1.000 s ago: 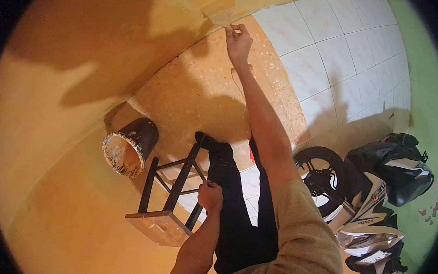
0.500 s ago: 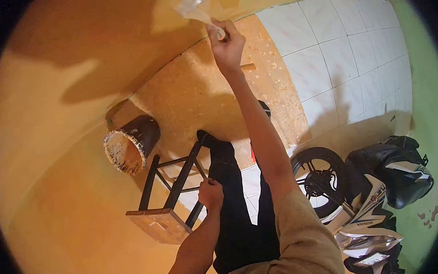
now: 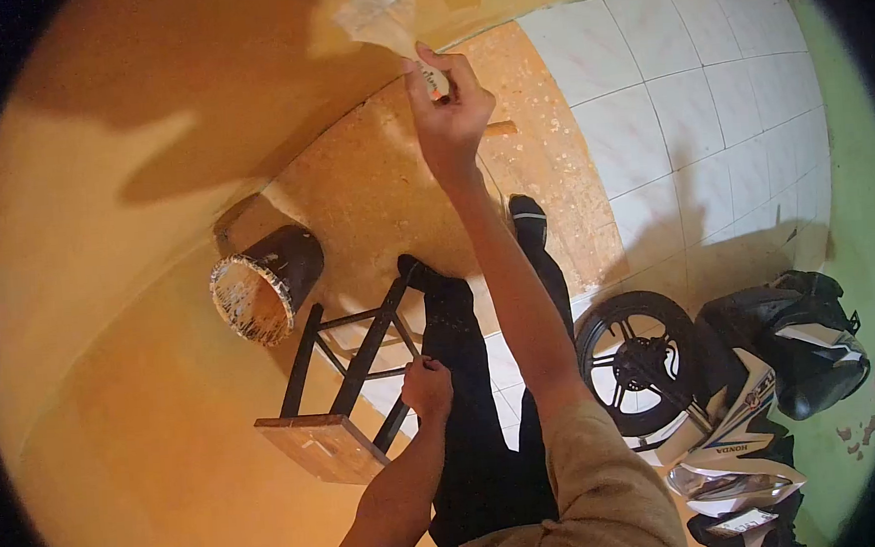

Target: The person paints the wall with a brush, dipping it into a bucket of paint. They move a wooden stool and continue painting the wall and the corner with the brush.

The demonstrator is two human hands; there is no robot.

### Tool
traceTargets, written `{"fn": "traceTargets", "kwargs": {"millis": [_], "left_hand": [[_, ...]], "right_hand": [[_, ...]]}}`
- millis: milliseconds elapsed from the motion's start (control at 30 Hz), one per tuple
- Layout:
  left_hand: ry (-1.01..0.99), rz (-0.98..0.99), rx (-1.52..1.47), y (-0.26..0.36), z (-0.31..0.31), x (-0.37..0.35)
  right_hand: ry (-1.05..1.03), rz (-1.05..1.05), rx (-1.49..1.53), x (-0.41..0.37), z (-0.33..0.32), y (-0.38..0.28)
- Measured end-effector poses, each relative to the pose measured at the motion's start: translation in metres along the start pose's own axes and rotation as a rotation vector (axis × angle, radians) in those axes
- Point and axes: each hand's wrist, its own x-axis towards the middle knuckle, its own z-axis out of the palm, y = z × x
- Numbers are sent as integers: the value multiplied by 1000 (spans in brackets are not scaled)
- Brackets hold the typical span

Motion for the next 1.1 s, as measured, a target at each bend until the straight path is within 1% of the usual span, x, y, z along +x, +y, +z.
{"fn": "traceTargets", "kwargs": {"millis": [33, 67, 100, 133, 167, 200, 233, 300, 333, 400, 500, 533, 567, 633, 667, 733, 767, 800, 833, 867, 900, 933, 967, 1000, 1033, 1100], "left_hand": [[3, -4, 2, 1, 0, 0], [5, -5, 2, 2, 0, 0], [-6, -7, 2, 4, -1, -1], [-15, -7, 3, 5, -2, 0], [-12, -5, 6, 5, -1, 1], [-3, 0, 13, 6, 1, 1], [3, 2, 21, 4, 2, 1], [4, 3, 12, 1, 2, 0], [11, 9, -7, 4, 3, 1], [-1, -2, 0, 7, 0, 0], [-10, -17, 14, 10, 0, 0], [-15, -23, 26, 10, 1, 0], [-15, -22, 29, 9, 2, 0], [-42, 28, 120, 5, 11, 2], [-45, 27, 124, 3, 18, 7], [-166, 321, 321, 8, 40, 25], [-163, 336, 298, 18, 53, 41], [-222, 390, 82, 29, 66, 60], [-290, 427, -122, 32, 80, 73], [-219, 520, -157, 41, 99, 88], [-242, 532, -221, 60, 102, 100], [-290, 535, -216, 81, 104, 111], [-294, 607, -223, 109, 92, 118], [-300, 678, -231, 131, 83, 119], [-302, 671, -256, 147, 92, 119], [-166, 763, -341, 170, 110, 122]], "right_hand": [[20, 42, 52, -2, 0, 23], [-37, 173, -66, -3, -6, 54], [-36, 172, -65, -2, -10, 76], [-45, 244, -117, 0, -13, 95], [-54, 317, -167, 1, -15, 103], [-79, 317, -301, 5, -17, 86], [-78, 322, -299, 7, -18, 68], [-143, 245, -304, 10, -20, 32], [-144, 239, -307, 12, -19, 14], [-5, 27, 59, 6, -10, -10], [16, 80, 118, -1, -2, -8], [15, 29, 125, 1, 5, 14], [17, 31, 125, -2, 7, 43], [-40, 231, -58, -8, 1, 93], [-38, 236, -60, -9, -4, 98], [-129, 484, -407, -10, -13, 114], [-130, 458, -418, -4, -12, 129], [-132, 299, -461, 0, -15, 152], [-140, 158, -504, -2, -19, 149], [-199, 303, -450, 9, -25, 150], [-153, 138, -363, 19, -26, 141], [-107, -22, -265, 26, -25, 134], [-69, -105, -227, 30, -30, 128], [-17, -121, -39, 27, -33, 113], [-42, -128, -44, 25, -34, 107], [-25, -58, 275, 16, -34, 109]]}}
